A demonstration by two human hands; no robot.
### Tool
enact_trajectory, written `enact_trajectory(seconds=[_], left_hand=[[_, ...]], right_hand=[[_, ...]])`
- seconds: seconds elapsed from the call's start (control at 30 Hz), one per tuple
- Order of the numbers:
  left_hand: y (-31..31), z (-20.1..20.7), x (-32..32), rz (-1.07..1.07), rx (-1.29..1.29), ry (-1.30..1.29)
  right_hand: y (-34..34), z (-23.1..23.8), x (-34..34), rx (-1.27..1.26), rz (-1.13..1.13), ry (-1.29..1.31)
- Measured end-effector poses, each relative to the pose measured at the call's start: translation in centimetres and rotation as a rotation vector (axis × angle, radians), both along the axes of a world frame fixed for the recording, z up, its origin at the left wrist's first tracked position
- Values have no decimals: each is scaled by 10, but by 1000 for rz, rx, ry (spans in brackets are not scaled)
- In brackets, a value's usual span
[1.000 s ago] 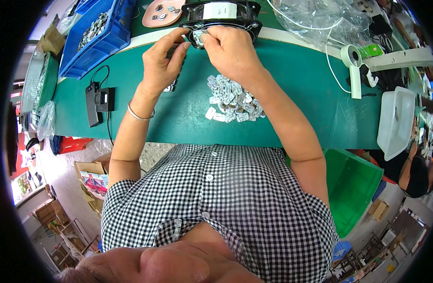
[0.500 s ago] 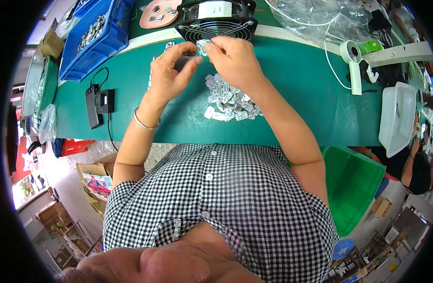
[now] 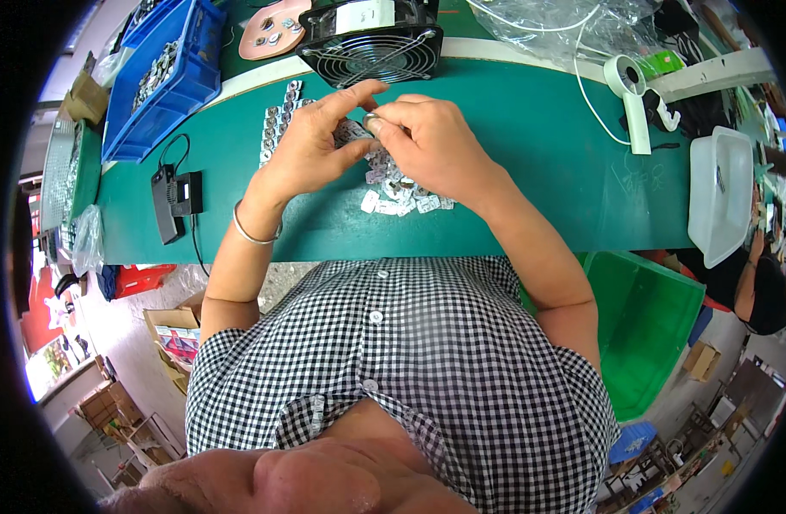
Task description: The person sorts small electronic components by hand on an assembly workbench, inspecting them one by one.
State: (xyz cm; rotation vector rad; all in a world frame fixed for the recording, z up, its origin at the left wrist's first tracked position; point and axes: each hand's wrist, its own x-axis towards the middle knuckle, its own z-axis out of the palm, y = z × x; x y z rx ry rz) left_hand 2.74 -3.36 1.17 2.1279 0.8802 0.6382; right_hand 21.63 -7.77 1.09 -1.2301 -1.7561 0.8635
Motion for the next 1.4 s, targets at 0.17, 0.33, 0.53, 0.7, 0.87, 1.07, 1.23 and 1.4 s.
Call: enact_trajectory(seconds=[0.17,0.33,0.53,0.7,0.87,1.07,1.23,1.4], left_hand=[[0,2,-3,-43,140,-59],[3,5,-7,-68,84,-20],[5,-1,-4,-109,53,-14],[5,3,-5,-95,20,-40],[10,4,-12,-54,-26,-172],[18,10,-24,-189,-324,36],[15,9,-32,-308,-497,-236],[3,-4,-35,-110,-490,-370]], right_hand=[[7,-9,-2,-38,74,14],[7,-8,0,-84,65,100],[10,-9,-5,-284,130,-8],[9,-8,-9,-45,107,14],[12,-1,-1,-100,42,-55],[9,-2,-2,33,71,23],[7,-1,2,-543,249,533],[6,-15,1,-402,63,400]])
